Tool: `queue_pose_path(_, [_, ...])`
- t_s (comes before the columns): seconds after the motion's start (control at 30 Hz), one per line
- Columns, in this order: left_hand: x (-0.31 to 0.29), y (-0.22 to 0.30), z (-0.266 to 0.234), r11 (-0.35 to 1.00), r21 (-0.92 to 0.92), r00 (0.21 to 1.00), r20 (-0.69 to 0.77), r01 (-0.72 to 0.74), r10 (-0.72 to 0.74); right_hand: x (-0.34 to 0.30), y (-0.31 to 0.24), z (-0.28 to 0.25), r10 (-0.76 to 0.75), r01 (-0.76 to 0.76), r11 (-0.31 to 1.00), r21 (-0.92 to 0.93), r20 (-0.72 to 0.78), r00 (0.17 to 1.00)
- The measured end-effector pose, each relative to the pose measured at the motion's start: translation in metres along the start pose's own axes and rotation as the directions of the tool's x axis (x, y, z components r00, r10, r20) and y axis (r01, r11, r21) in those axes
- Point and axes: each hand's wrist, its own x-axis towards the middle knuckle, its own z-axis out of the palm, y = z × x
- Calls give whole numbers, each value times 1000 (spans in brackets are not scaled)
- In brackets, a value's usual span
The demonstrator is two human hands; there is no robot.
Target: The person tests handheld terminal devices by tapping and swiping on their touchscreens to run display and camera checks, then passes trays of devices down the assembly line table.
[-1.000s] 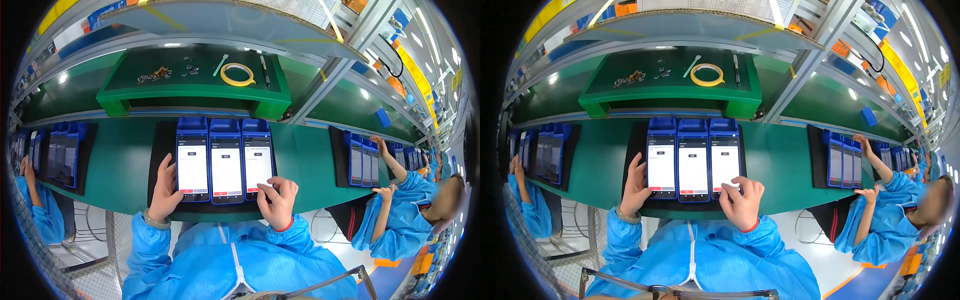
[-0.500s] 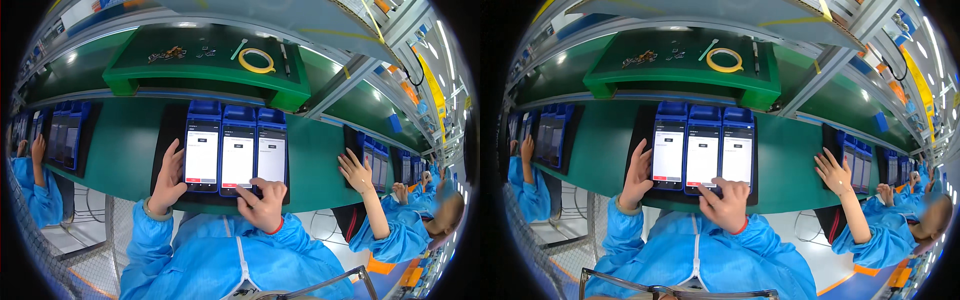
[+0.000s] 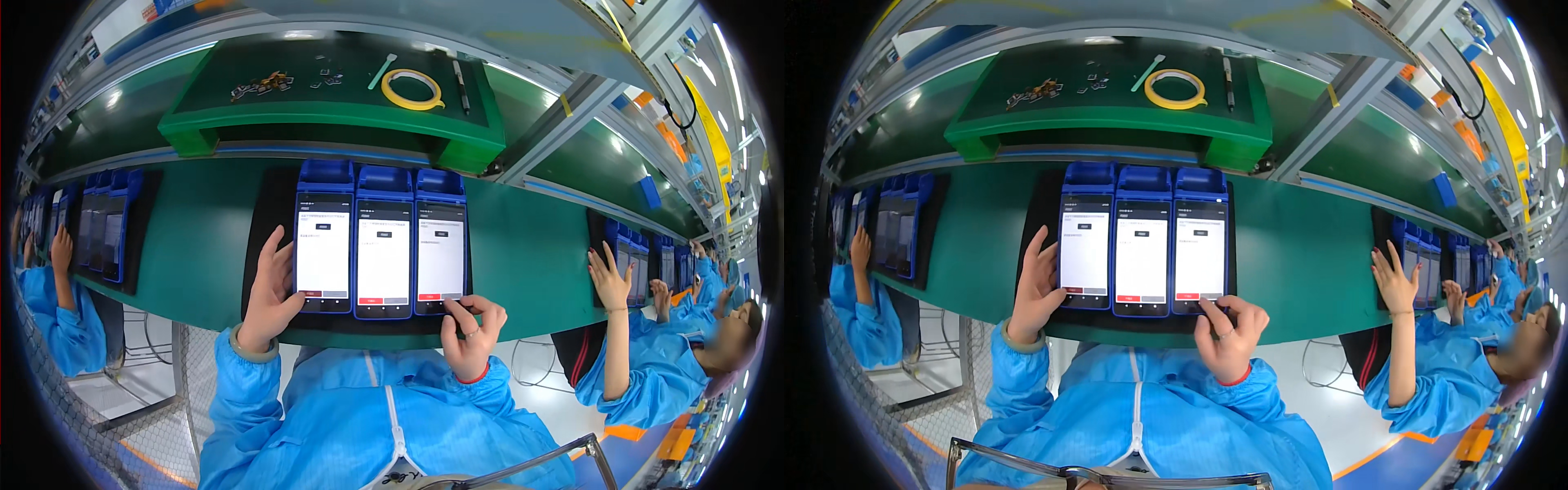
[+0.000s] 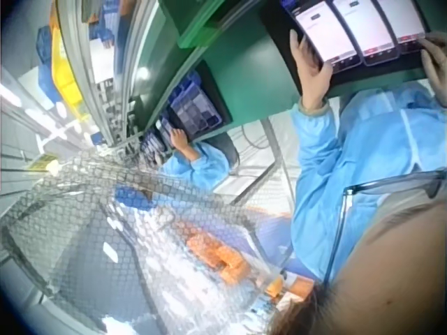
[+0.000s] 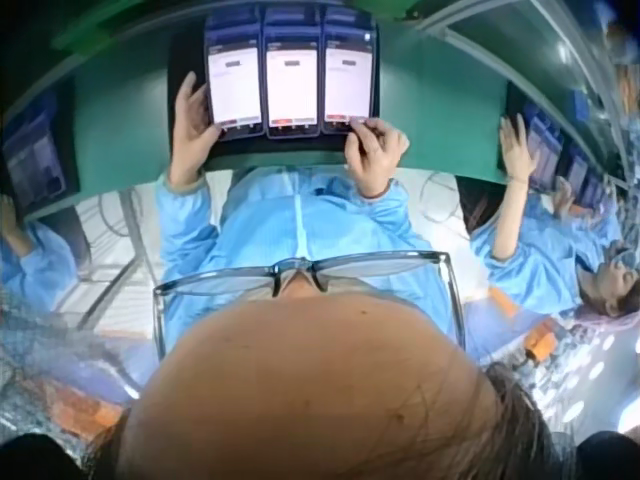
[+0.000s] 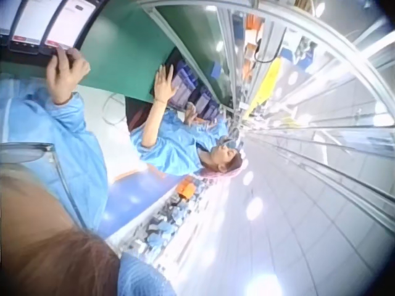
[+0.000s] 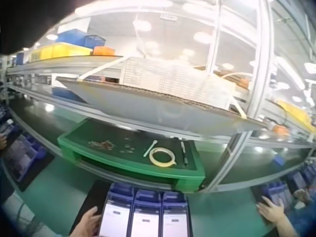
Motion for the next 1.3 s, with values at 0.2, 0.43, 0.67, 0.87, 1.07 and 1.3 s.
queue_pose_path(0.2, [-1, 5, 2, 993, 114, 1000, 1, 10, -10, -9, 13, -3, 28, -27, 999, 20, -40, 999])
queue_pose_path(0.43, [-1, 4, 3, 996, 94, 1000, 18, -7, 5, -13, 6, 0, -54, 54, 999, -3, 40, 998])
queue_pose_path(0.67, [-1, 5, 2, 996, 91, 999, 30, 7, -9, -5, -3, 6, -116, 121, 991, -65, 84, 990])
queue_pose_path(0.87, [0, 2, 0, 998, 63, 998, 66, -20, 15, 9, -38, 25, -287, 279, 958, 69, 185, 940])
queue_pose_path(1.07, [-3, -2, 1, 994, 113, 999, 46, -7, 2, 7, -34, 14, -242, 234, 970, 65, 175, 954])
queue_pose_path(1.3, [18, 29, -70, 893, 450, 997, 75, -24, -11, -25, 44, -14, 50, -48, 997, -57, 35, 998])
